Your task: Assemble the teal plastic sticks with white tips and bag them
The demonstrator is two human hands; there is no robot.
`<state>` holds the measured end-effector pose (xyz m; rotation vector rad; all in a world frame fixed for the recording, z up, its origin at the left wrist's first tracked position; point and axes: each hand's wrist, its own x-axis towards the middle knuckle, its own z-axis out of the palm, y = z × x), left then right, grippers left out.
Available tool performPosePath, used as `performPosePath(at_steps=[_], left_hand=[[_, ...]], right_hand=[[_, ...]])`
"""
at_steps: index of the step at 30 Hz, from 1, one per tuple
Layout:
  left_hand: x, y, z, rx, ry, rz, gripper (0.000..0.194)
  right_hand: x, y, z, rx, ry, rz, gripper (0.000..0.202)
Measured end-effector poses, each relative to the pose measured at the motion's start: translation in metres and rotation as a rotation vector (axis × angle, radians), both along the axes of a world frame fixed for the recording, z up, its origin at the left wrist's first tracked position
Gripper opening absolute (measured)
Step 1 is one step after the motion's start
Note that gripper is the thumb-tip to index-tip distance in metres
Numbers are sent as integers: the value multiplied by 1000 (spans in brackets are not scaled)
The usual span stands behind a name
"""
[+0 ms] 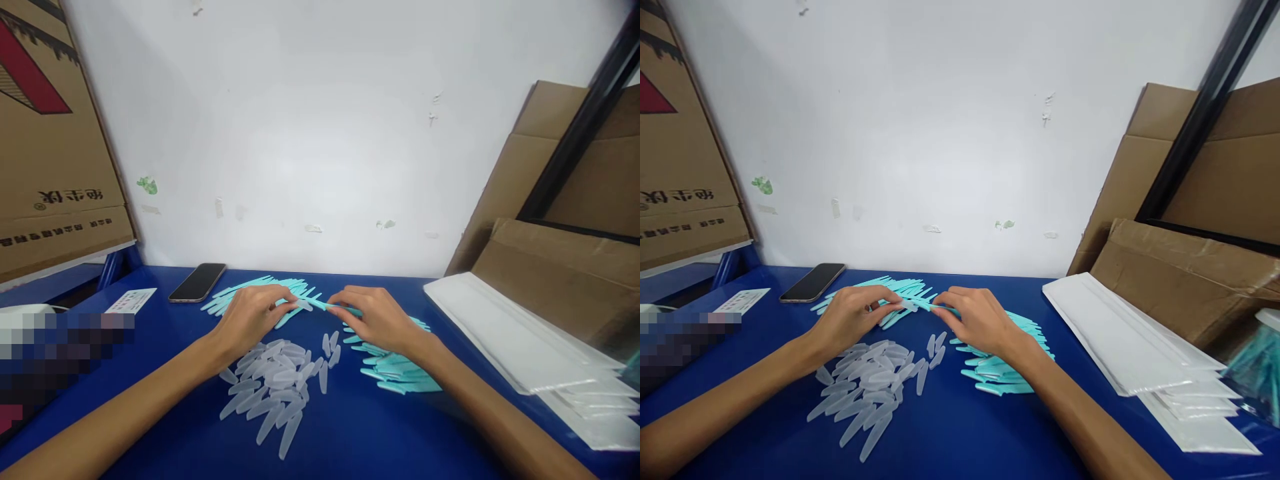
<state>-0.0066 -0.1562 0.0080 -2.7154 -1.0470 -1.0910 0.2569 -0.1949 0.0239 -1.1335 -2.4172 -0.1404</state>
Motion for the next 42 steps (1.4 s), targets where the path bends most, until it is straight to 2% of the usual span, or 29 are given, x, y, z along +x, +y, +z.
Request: performPosePath(at_steps=[4,10,15,19,23,31,37,42], left_hand=[[-5,6,-3,8,-30,34,17],[-2,2,-1,15,-32,3,18],[4,-7,2,-25,-8,-95,17],[8,-13,-2,-40,-8,-201,17],[10,-13,-6,-35,-39,-239,15],[14,-18,-3,-11,-47,-259,22],[14,-17,3,67,47,-146,23],[2,-5,10,143,118,64,27]], right_hand=[[2,1,1,8,1,-17,29],[-1,0,-1,-17,-14,14,30],[-6,-1,-4,-42,17,57,32],[-12,-2,-7,-87,41,104,33],[-14,-4,-6,-99,67,101,32],[-16,-7,-4,-88,124,106,30],[-14,-5,3,-76,91,69,35],[15,14,10,13,-77,-182,37]])
